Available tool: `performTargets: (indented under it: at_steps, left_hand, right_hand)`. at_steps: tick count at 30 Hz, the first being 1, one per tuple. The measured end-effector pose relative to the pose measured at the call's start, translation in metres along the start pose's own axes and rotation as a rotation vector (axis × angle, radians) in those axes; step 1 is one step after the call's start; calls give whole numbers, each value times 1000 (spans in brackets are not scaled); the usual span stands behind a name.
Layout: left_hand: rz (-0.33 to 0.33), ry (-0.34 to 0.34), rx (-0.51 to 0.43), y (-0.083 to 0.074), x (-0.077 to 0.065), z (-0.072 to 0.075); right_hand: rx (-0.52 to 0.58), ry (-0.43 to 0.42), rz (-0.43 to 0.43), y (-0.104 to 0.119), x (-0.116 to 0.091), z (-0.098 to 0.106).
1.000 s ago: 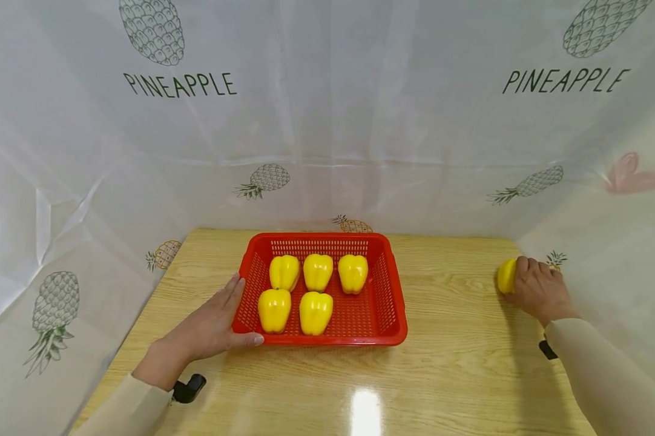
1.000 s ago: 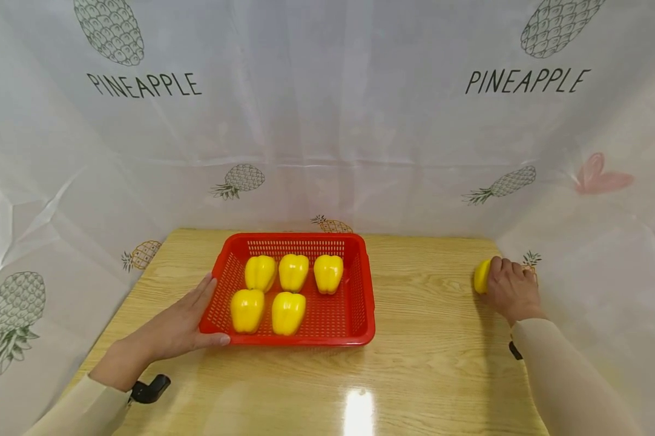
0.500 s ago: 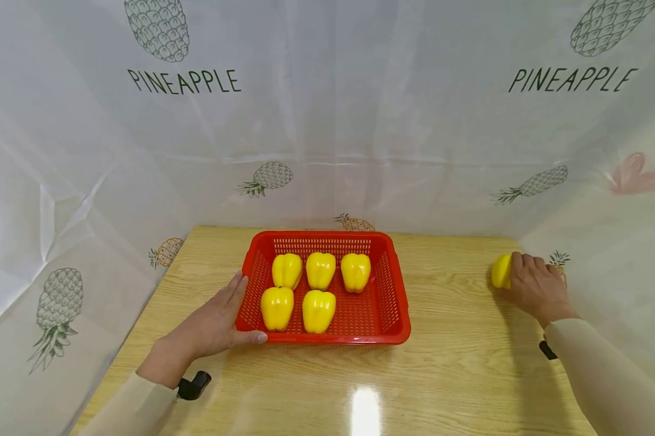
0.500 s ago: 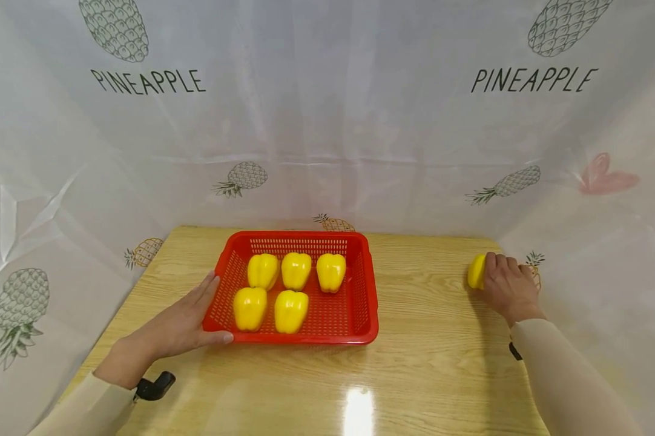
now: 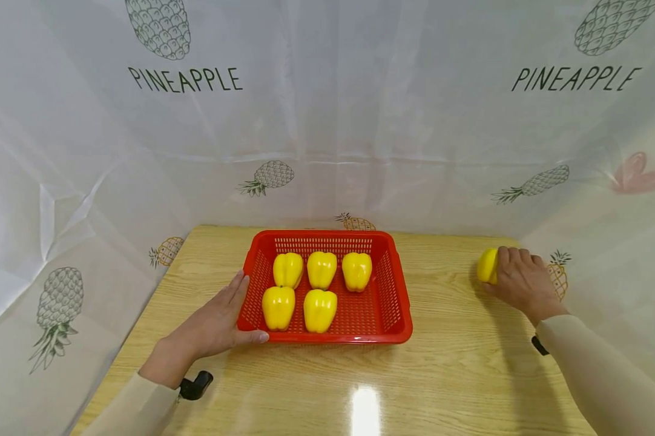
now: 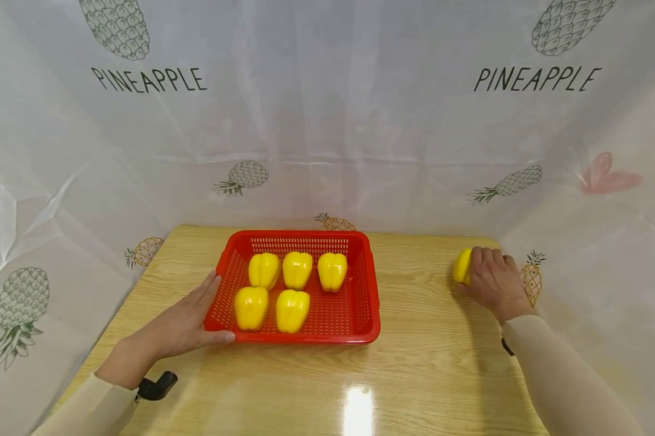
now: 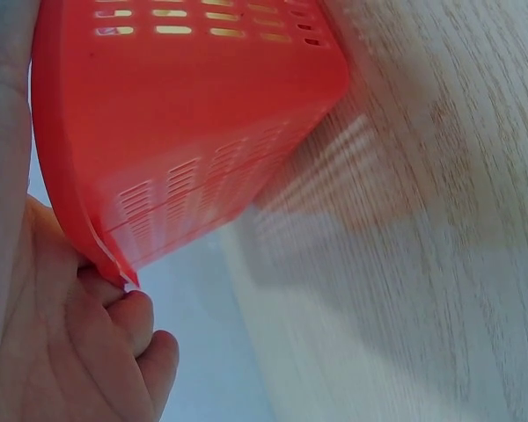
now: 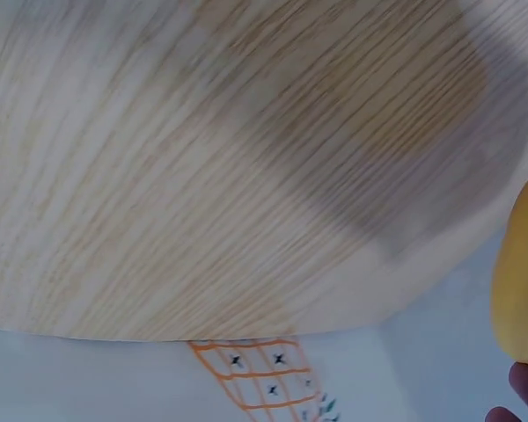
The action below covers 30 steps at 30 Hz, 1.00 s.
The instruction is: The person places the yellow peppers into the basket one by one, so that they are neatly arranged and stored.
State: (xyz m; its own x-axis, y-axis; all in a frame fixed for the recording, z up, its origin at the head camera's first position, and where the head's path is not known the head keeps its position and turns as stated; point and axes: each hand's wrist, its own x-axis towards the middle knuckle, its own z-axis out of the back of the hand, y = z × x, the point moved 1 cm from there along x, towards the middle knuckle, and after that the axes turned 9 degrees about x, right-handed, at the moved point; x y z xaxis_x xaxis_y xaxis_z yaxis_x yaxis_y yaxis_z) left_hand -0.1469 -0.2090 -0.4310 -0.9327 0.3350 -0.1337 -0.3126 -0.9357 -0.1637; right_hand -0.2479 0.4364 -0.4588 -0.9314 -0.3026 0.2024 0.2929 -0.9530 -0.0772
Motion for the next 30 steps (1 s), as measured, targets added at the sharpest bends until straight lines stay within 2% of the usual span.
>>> performTargets:
  at_steps: [3,8,16,20,25,30]
  left_hand:
    - [-6,-8,2,1,0,-1]
    - [-6,-7,-5,2,0,-2]
    - [-11,-9,1,0,-1,1]
    - [-20,-21,46,-2,0,2]
    - [-40,-37,103,-2,0,2]
    - [-51,-46,135,-1,-1,2]
  right_hand:
    - [-7,-23,23,6,2,2]
    - [-37,-110,84,16,9,6]
    - [-68,-118,119,36,16,22]
    - [-38,-184,141,50,22,28]
    - [6,-227,157,71,30,35]
    - [35,-317,205,97,40,50]
